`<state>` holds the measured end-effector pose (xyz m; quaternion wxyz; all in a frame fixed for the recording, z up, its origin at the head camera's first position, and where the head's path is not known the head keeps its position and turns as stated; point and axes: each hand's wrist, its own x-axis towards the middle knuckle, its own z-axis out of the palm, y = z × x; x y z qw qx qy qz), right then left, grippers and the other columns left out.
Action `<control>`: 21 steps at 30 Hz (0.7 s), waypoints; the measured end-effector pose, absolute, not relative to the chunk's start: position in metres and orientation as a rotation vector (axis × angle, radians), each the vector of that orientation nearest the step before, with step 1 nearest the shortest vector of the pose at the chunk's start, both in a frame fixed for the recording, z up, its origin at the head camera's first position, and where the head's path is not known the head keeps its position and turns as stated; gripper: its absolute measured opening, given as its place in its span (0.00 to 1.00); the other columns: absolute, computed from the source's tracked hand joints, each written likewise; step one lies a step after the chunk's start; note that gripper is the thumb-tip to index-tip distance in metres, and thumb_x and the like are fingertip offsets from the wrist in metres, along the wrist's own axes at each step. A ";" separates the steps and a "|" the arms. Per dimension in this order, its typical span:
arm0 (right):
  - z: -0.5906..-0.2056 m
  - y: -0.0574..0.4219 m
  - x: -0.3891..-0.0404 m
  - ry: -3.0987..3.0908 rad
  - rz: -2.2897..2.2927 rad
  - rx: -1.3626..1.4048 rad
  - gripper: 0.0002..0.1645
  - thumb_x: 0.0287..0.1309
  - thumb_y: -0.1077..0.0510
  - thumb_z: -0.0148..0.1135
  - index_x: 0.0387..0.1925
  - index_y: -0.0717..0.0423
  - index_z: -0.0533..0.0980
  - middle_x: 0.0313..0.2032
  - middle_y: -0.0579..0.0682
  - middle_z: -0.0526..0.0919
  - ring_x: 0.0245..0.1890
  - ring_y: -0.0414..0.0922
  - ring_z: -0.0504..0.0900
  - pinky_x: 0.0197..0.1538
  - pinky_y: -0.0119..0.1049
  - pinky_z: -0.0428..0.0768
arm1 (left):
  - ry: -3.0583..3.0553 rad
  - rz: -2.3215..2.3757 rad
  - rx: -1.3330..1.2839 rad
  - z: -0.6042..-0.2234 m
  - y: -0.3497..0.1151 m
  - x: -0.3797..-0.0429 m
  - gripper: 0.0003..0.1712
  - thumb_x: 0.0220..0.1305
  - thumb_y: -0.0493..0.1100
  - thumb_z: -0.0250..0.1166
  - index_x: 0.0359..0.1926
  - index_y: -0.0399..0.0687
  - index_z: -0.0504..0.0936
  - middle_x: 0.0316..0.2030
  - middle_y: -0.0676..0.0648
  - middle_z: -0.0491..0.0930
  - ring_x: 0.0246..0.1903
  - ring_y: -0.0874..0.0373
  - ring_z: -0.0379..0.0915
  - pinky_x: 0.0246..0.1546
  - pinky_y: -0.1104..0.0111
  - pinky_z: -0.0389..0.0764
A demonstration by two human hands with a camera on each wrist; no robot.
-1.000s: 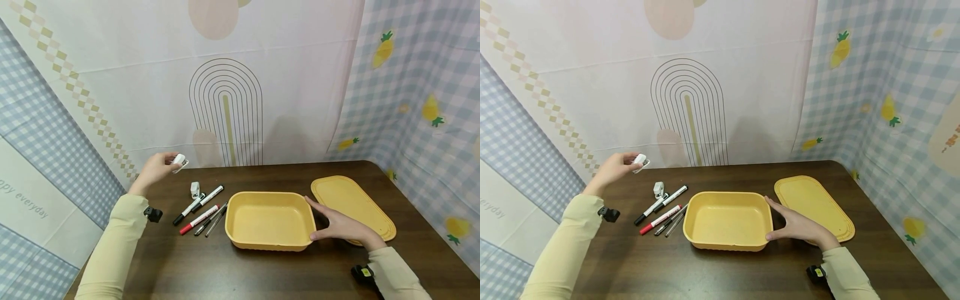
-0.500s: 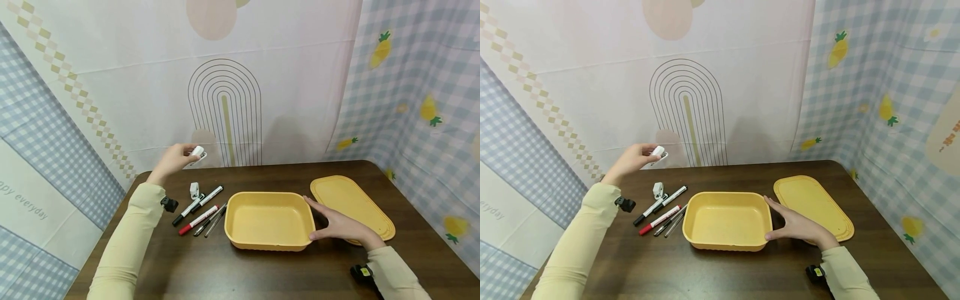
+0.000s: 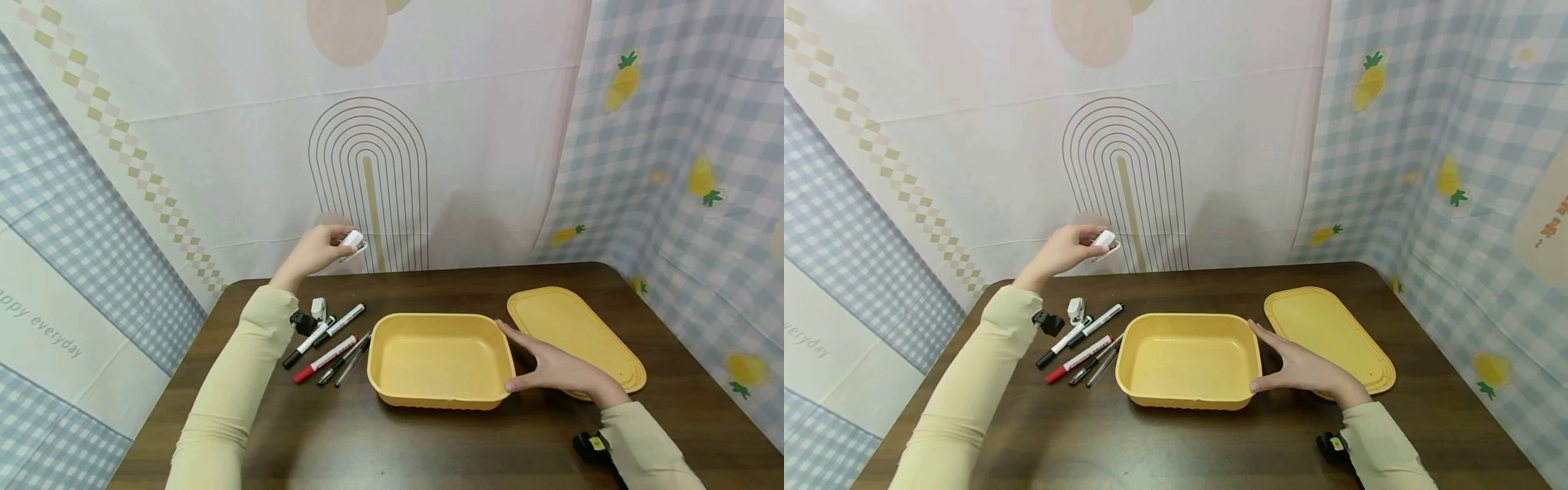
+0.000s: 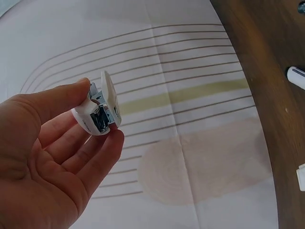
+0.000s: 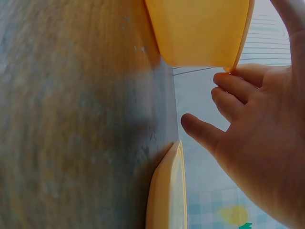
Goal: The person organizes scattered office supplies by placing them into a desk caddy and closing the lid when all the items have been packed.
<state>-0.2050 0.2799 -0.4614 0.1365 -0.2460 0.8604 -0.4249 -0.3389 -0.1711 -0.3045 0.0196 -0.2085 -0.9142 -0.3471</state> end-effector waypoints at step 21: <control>-0.462 0.280 -0.206 2.489 -1.229 -0.722 0.65 0.53 0.48 0.77 0.81 0.37 0.43 0.79 0.54 0.45 0.76 0.61 0.46 0.67 0.69 0.56 | -2.807 -1.114 -0.792 -0.284 -0.129 -0.347 0.27 0.69 0.43 0.67 0.66 0.39 0.76 0.55 0.39 0.82 0.49 0.49 0.80 0.46 0.59 0.80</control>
